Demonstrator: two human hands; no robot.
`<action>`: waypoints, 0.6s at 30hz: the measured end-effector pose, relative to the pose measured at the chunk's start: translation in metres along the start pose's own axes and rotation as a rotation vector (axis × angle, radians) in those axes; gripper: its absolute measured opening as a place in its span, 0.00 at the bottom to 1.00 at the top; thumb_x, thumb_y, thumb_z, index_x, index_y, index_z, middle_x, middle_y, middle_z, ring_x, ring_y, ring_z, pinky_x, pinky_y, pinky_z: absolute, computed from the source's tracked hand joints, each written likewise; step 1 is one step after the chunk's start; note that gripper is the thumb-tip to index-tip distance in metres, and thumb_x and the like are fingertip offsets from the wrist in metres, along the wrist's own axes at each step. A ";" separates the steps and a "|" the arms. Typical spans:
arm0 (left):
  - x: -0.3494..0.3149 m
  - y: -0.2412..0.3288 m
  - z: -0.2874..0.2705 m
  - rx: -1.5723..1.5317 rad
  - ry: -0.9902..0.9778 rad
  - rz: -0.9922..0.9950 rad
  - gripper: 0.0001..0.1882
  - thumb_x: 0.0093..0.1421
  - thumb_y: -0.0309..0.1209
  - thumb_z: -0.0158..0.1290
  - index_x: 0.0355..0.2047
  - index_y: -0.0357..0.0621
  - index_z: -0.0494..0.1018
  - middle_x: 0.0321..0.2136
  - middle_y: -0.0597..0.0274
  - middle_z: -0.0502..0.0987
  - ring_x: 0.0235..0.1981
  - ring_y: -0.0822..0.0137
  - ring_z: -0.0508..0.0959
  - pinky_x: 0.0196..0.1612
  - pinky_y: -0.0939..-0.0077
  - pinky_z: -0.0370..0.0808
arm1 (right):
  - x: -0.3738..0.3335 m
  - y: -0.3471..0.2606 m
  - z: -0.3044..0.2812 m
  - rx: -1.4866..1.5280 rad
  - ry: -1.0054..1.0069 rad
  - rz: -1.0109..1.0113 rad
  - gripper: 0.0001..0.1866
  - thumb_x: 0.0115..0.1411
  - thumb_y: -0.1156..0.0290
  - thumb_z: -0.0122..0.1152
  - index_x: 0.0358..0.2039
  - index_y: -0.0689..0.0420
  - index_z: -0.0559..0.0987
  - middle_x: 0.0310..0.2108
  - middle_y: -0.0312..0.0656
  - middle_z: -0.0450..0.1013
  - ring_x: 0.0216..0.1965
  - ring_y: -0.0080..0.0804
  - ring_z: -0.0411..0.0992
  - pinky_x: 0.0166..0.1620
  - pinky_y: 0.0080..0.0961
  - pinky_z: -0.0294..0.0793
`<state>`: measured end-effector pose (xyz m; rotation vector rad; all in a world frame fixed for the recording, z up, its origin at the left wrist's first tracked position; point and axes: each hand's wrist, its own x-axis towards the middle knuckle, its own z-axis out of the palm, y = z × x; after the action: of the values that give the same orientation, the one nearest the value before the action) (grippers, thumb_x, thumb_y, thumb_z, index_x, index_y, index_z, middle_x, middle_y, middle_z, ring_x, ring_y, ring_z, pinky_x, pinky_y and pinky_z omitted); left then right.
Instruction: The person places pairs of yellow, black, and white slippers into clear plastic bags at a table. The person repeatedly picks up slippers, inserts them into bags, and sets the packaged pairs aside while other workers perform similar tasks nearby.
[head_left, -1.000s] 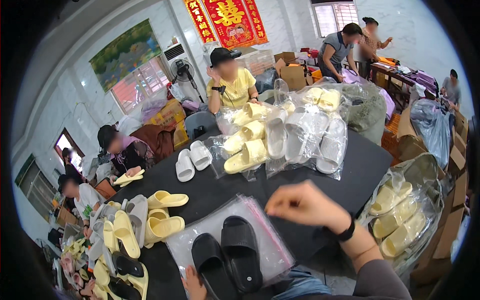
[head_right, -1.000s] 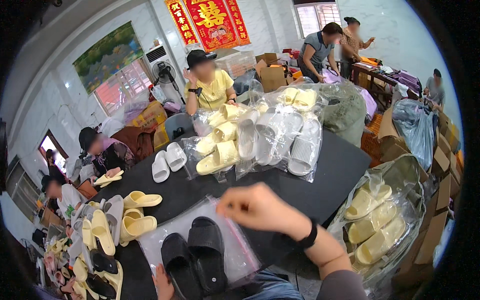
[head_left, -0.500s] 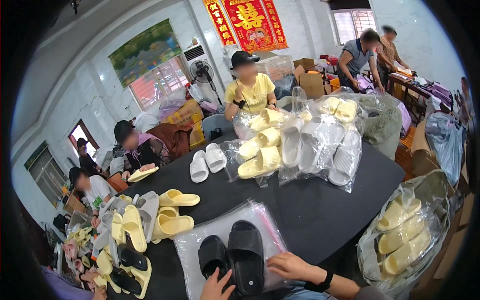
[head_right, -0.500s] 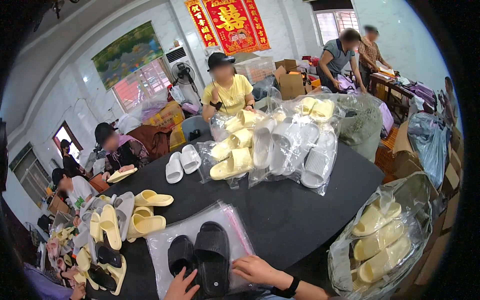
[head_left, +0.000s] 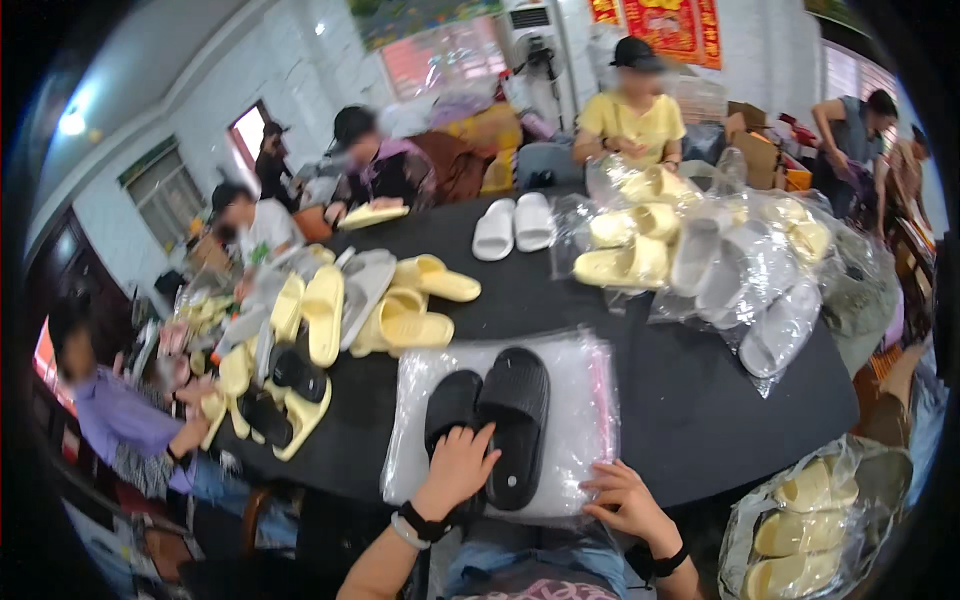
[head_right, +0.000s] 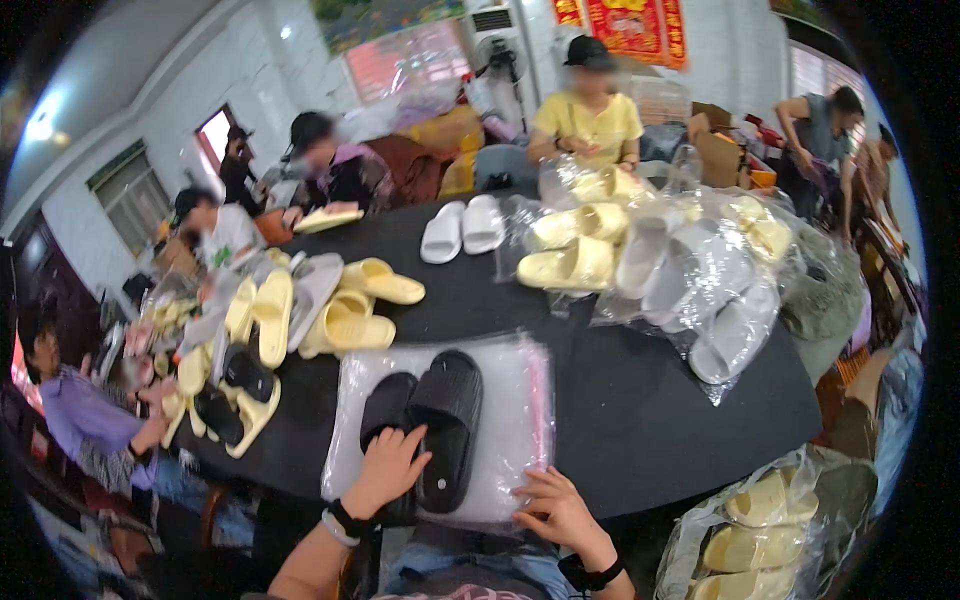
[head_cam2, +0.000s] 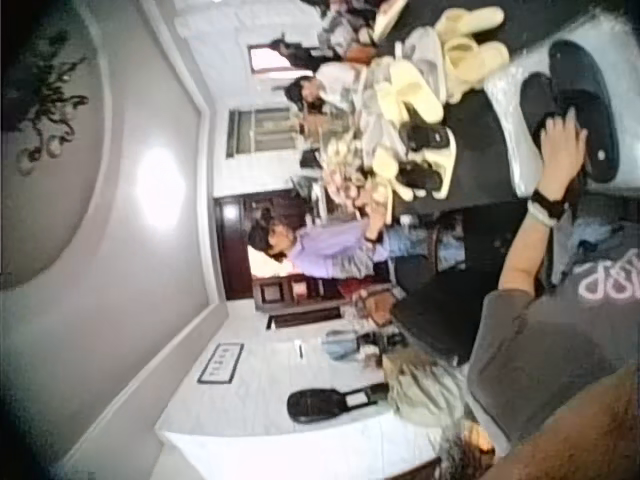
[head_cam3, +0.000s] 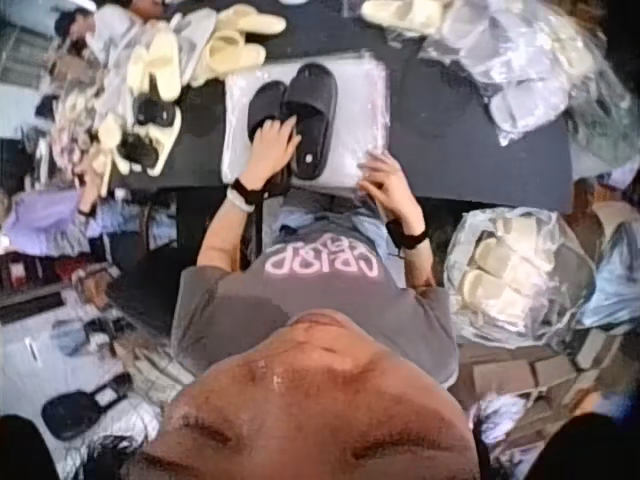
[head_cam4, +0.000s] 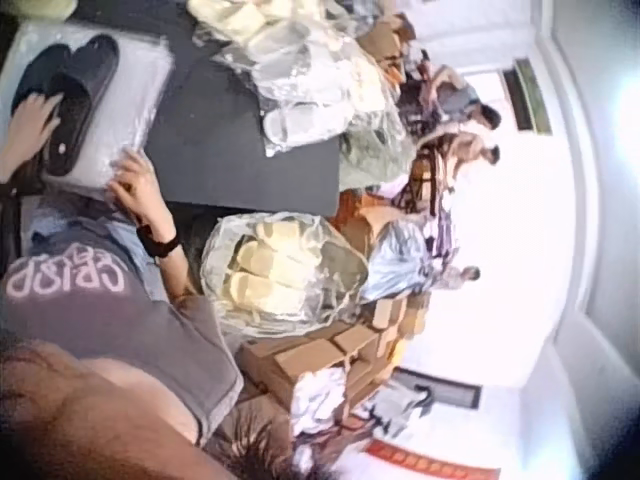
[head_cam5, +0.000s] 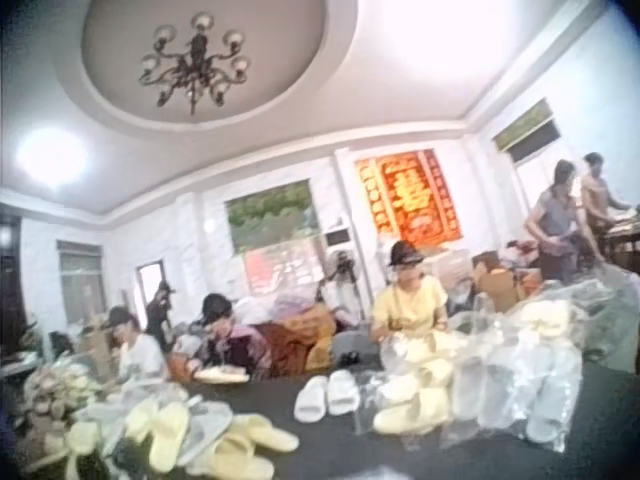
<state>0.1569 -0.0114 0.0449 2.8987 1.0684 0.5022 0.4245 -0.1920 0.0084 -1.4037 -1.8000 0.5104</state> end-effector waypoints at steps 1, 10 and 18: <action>0.000 -0.001 0.001 0.001 0.015 -0.025 0.25 0.62 0.40 0.55 0.56 0.42 0.70 0.34 0.53 0.72 0.41 0.52 0.71 0.43 0.59 0.69 | -0.001 0.001 0.002 -0.014 -0.005 0.011 0.09 0.55 0.62 0.69 0.27 0.54 0.84 0.45 0.36 0.80 0.61 0.44 0.67 0.65 0.54 0.57; -0.007 -0.033 0.009 -0.040 -0.030 -0.111 0.25 0.61 0.40 0.55 0.57 0.49 0.70 0.33 0.52 0.76 0.41 0.51 0.73 0.45 0.57 0.71 | 0.035 -0.064 -0.013 -0.256 0.133 0.004 0.17 0.46 0.72 0.72 0.37 0.57 0.77 0.46 0.48 0.74 0.50 0.49 0.72 0.58 0.45 0.69; -0.010 -0.037 0.000 -0.128 0.041 -0.157 0.25 0.61 0.37 0.55 0.56 0.42 0.70 0.35 0.47 0.77 0.41 0.48 0.73 0.46 0.55 0.72 | 0.056 -0.045 0.060 -0.586 -0.194 -0.021 0.35 0.64 0.49 0.52 0.63 0.63 0.67 0.65 0.53 0.62 0.68 0.47 0.57 0.68 0.45 0.52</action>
<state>0.1263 0.0101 0.0375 2.6787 1.2092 0.6018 0.3446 -0.1445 0.0223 -1.7626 -2.2320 0.1032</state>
